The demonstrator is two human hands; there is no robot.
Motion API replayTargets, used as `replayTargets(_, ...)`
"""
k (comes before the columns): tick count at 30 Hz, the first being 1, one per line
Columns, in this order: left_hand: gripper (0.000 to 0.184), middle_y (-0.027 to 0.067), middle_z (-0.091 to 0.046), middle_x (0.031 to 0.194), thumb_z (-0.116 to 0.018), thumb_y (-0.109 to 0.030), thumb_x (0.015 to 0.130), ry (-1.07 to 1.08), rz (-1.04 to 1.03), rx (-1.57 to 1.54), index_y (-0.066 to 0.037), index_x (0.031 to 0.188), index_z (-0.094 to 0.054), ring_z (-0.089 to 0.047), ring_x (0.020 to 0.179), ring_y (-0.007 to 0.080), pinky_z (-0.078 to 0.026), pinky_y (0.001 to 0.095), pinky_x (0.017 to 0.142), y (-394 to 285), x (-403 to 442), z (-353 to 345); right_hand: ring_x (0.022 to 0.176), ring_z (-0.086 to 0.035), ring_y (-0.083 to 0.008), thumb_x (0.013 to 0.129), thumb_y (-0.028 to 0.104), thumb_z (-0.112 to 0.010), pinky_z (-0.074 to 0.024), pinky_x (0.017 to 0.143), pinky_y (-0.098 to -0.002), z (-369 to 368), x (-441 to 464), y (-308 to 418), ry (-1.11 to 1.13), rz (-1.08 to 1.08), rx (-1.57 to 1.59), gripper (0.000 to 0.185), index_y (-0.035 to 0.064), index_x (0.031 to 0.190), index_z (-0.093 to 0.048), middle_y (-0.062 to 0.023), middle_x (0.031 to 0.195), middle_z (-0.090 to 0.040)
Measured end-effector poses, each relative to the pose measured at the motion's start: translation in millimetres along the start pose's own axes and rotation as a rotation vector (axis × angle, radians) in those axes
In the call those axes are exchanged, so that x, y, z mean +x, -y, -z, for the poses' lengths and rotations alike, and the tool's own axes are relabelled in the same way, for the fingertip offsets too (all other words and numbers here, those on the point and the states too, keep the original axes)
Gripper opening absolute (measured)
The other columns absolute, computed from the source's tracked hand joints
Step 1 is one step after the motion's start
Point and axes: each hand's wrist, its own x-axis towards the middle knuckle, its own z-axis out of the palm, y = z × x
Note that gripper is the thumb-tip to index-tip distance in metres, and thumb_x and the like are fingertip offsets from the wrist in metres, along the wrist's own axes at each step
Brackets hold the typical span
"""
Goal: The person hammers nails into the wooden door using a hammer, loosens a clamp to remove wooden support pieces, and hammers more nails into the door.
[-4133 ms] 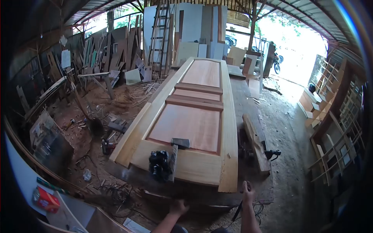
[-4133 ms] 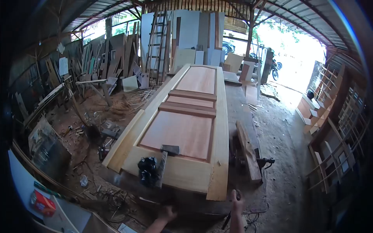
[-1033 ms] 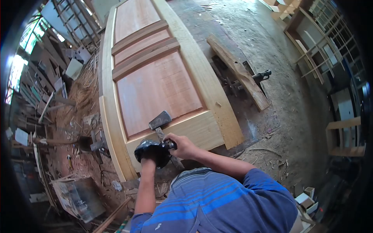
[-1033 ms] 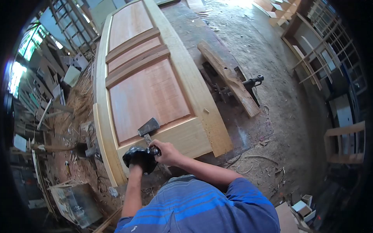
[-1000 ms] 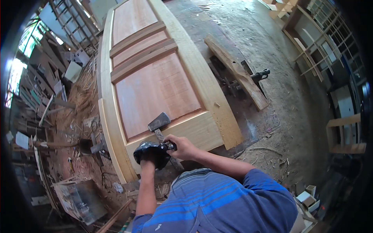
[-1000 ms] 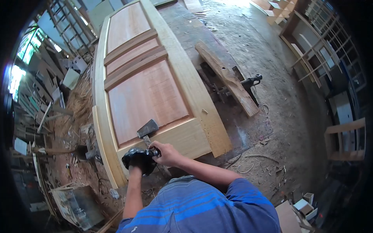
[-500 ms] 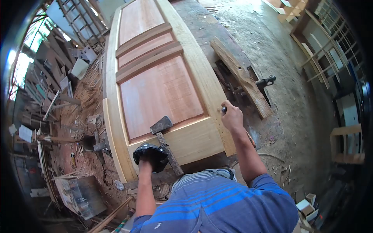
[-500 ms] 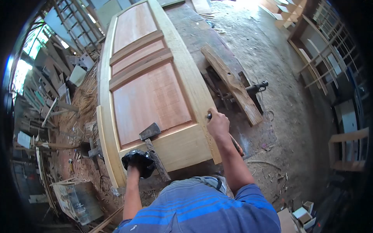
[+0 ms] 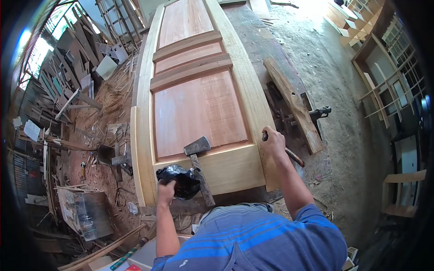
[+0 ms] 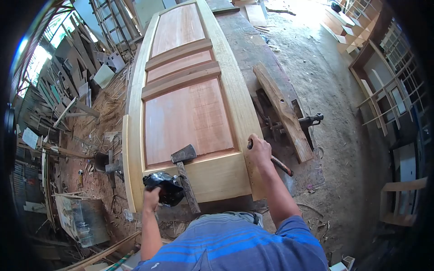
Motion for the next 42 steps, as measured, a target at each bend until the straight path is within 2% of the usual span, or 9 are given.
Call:
replayTargets(4, 0.027, 0.0046, -0.074, 0.105, -0.061, -0.032, 0.100, 0.237, 0.203, -0.665, -0.014, 0.116, -0.073, -0.069, 0.093, 0.0223, -0.053, 0.0372, 0.076, -3.4, 1.2, -1.4, 0.102, -0.076, -0.0414, 0.084, 0.015, -0.078, -0.0585, 0.091, -0.0528, 6.5, -15.9, 3.7, -0.043, 0.012, 0.128, 0.034, 0.0157, 0.117, -0.070, -0.0191, 0.102, -0.078)
replayTargets(7, 0.030, 0.0022, -0.072, 0.099, -0.062, -0.043, 0.100, -0.028, 0.294, -0.777, -0.017, 0.113, -0.071, -0.065, 0.087, 0.0214, -0.049, 0.0357, 0.074, -53.0, -20.9, -44.2, 0.102, -0.075, -0.0421, 0.082, 0.015, -0.081, -0.0588, 0.091, -0.0523, 13.7, -33.6, 22.8, -0.070, -0.003, 0.228, 0.037, 0.0141, 0.118, -0.070, -0.0192, 0.102, -0.078)
replayTargets(10, 0.030, 0.0011, -0.070, 0.096, -0.063, -0.045, 0.102, 0.167, 0.286, -0.768, -0.018, 0.111, -0.070, -0.063, 0.086, 0.0209, -0.048, 0.0379, 0.076, -20.9, 1.2, -23.1, 0.102, -0.076, -0.0417, 0.081, 0.015, -0.080, -0.0599, 0.089, -0.0506, 10.7, -49.3, 25.2, -0.081, -0.014, 0.279, 0.040, 0.0130, 0.120, -0.070, -0.0199, 0.103, -0.079)
replayTargets(14, 0.024, 0.0027, -0.065, 0.082, -0.060, -0.031, 0.109, 0.388, 0.256, -0.492, -0.011, 0.102, -0.073, -0.059, 0.068, 0.0171, -0.044, 0.0327, 0.057, -2.5, 12.3, 11.0, 0.099, -0.076, -0.0425, 0.081, 0.014, -0.080, -0.0594, 0.089, -0.0512, 12.8, -75.5, 35.7, -0.073, -0.014, 0.308, 0.039, 0.0119, 0.119, -0.071, -0.0209, 0.100, -0.078)
replayTargets(19, 0.032, 0.0030, -0.060, 0.072, -0.061, -0.029, 0.110, 0.503, 0.334, -0.136, -0.002, 0.097, -0.071, -0.055, 0.058, 0.0147, -0.041, 0.0296, 0.050, -47.3, -17.4, 32.8, 0.093, -0.076, -0.0433, 0.079, 0.011, -0.080, -0.0598, 0.083, -0.0503, 27.9, -113.1, 53.6, -0.062, -0.067, 0.368, 0.040, 0.0100, 0.119, -0.071, -0.0209, 0.094, -0.076)
replayTargets(25, 0.035, 0.0046, -0.059, 0.076, -0.052, -0.030, 0.112, 0.616, 0.336, -0.375, -0.002, 0.103, -0.070, -0.057, 0.065, 0.0175, -0.046, 0.0326, 0.061, -41.1, -29.9, 73.5, 0.086, -0.077, -0.0212, 0.085, -0.002, -0.074, -0.0612, 0.074, -0.0388, 5.7, -139.1, 54.1, 0.070, -0.184, 0.639, 0.042, 0.0066, 0.126, -0.071, -0.0110, 0.089, -0.076)
replayTargets(29, 0.038, 0.0019, -0.053, 0.072, -0.051, -0.038, 0.114, 0.678, 0.331, -0.829, -0.007, 0.098, -0.068, -0.050, 0.061, 0.0161, -0.043, 0.0320, 0.058, -12.3, -22.7, 94.8, 0.082, -0.074, -0.0164, 0.087, -0.010, -0.065, -0.0568, 0.065, -0.0271, 14.9, -157.1, 99.0, 0.099, -0.254, 0.964, 0.052, 0.0036, 0.137, -0.067, -0.0172, 0.107, -0.078)
replayTargets(39, 0.045, 0.0030, -0.065, 0.080, -0.053, -0.043, 0.114, 0.240, 0.192, -1.006, -0.004, 0.109, -0.075, -0.060, 0.072, 0.0173, -0.047, 0.0333, 0.063, 28.8, -44.6, 135.4, 0.073, -0.058, -0.0136, 0.089, 0.003, -0.065, -0.0428, 0.061, -0.0267, -8.1, -156.0, 169.2, 0.423, -0.102, 1.290, 0.047, 0.0041, 0.137, -0.063, -0.0068, 0.093, -0.062)
replayTargets(42, 0.047, 0.0044, -0.069, 0.083, -0.054, -0.043, 0.113, 0.118, 0.111, -1.092, -0.003, 0.105, -0.076, -0.063, 0.074, 0.0175, -0.049, 0.0336, 0.064, 31.6, -70.0, 144.7, 0.080, -0.058, -0.0139, 0.091, 0.019, -0.074, -0.0483, 0.070, -0.0281, -20.4, -151.7, 194.9, 0.553, 0.043, 0.993, 0.051, 0.0056, 0.139, -0.065, -0.0057, 0.100, -0.064)
